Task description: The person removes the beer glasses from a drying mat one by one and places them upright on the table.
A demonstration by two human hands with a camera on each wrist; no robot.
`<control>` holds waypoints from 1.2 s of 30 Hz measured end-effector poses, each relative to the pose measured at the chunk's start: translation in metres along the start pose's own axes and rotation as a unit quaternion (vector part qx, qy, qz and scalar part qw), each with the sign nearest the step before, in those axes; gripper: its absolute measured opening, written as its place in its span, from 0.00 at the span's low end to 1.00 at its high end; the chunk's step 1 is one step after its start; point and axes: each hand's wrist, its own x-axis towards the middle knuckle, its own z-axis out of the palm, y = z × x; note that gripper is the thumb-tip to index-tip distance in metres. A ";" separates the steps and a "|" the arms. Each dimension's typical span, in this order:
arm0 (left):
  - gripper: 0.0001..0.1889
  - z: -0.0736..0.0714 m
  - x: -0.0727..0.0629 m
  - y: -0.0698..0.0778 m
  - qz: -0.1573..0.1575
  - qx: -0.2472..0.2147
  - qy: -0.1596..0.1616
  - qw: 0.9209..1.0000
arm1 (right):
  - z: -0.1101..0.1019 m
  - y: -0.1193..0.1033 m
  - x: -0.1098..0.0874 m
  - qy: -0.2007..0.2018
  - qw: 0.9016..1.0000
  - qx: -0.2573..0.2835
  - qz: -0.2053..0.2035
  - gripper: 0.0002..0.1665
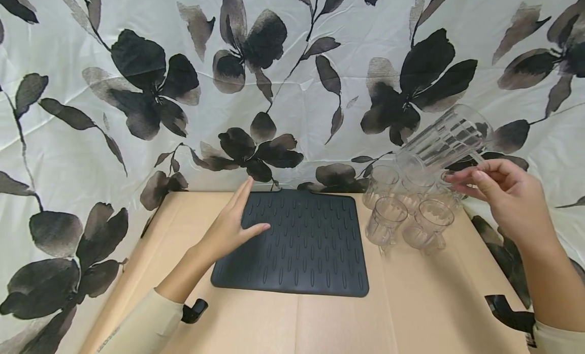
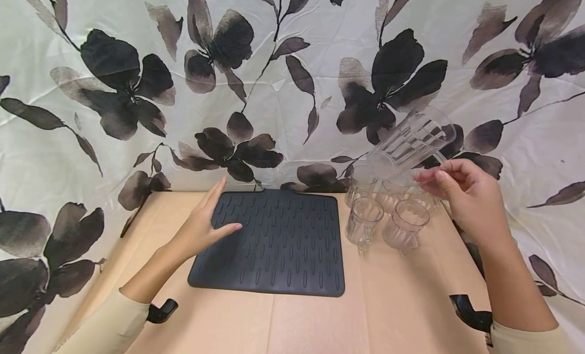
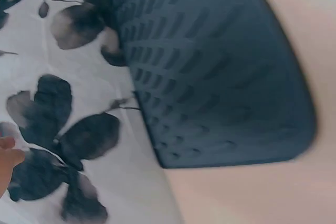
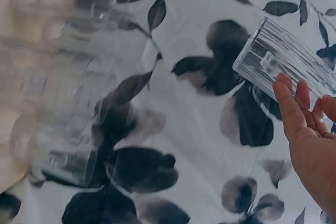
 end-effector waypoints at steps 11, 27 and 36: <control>0.59 0.017 -0.061 -0.051 -0.056 0.079 -0.067 0.993 | -0.042 0.025 -0.015 0.031 0.997 -0.063 0.021 0.05; 0.64 0.044 -0.126 -0.086 -0.119 0.062 -0.145 0.980 | -0.083 0.070 -0.044 0.041 0.993 0.110 -0.032 0.14; 0.66 0.047 -0.141 -0.089 -0.143 0.065 -0.139 0.978 | -0.090 0.089 -0.059 0.077 0.987 0.129 -0.054 0.13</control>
